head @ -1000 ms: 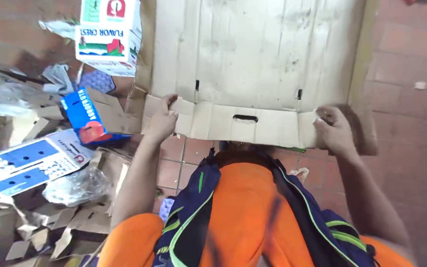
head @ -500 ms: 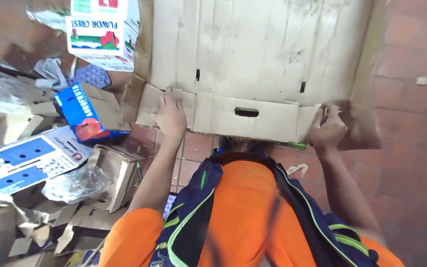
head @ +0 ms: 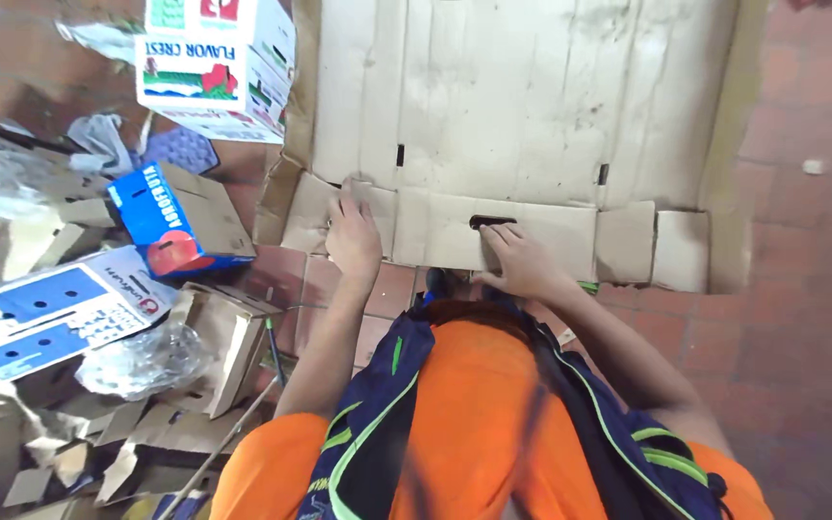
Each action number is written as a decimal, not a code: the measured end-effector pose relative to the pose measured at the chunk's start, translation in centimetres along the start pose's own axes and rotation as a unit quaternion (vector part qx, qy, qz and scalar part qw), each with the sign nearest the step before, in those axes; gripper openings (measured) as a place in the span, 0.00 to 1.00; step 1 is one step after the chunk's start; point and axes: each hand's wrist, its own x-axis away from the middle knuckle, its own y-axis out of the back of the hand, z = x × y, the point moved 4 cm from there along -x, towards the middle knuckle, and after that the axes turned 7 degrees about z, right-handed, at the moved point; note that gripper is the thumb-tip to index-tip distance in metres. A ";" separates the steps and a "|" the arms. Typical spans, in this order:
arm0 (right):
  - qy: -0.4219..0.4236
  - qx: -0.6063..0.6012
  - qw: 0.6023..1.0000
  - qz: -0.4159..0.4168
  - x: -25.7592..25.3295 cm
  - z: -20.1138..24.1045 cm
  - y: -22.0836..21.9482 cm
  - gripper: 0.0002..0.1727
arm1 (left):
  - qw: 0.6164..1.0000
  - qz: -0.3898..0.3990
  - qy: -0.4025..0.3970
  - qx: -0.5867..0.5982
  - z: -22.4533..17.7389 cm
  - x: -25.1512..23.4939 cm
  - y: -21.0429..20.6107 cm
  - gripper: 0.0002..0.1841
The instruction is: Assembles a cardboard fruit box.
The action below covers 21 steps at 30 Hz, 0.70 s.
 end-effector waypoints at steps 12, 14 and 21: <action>-0.127 0.019 0.973 0.194 -4.5 0.0 -2.0 0.42 | 0.978 -0.149 -0.141 -0.035 0.2 3.4 -1.3 0.27; -0.117 0.017 0.975 0.187 -4.6 -0.2 -1.8 0.42 | 0.956 -0.201 -0.206 -0.054 -0.2 4.0 -1.1 0.24; -0.080 -0.011 0.990 0.119 -4.3 -0.6 -2.1 0.37 | 0.956 0.076 -0.267 -0.089 -5.4 7.4 1.0 0.19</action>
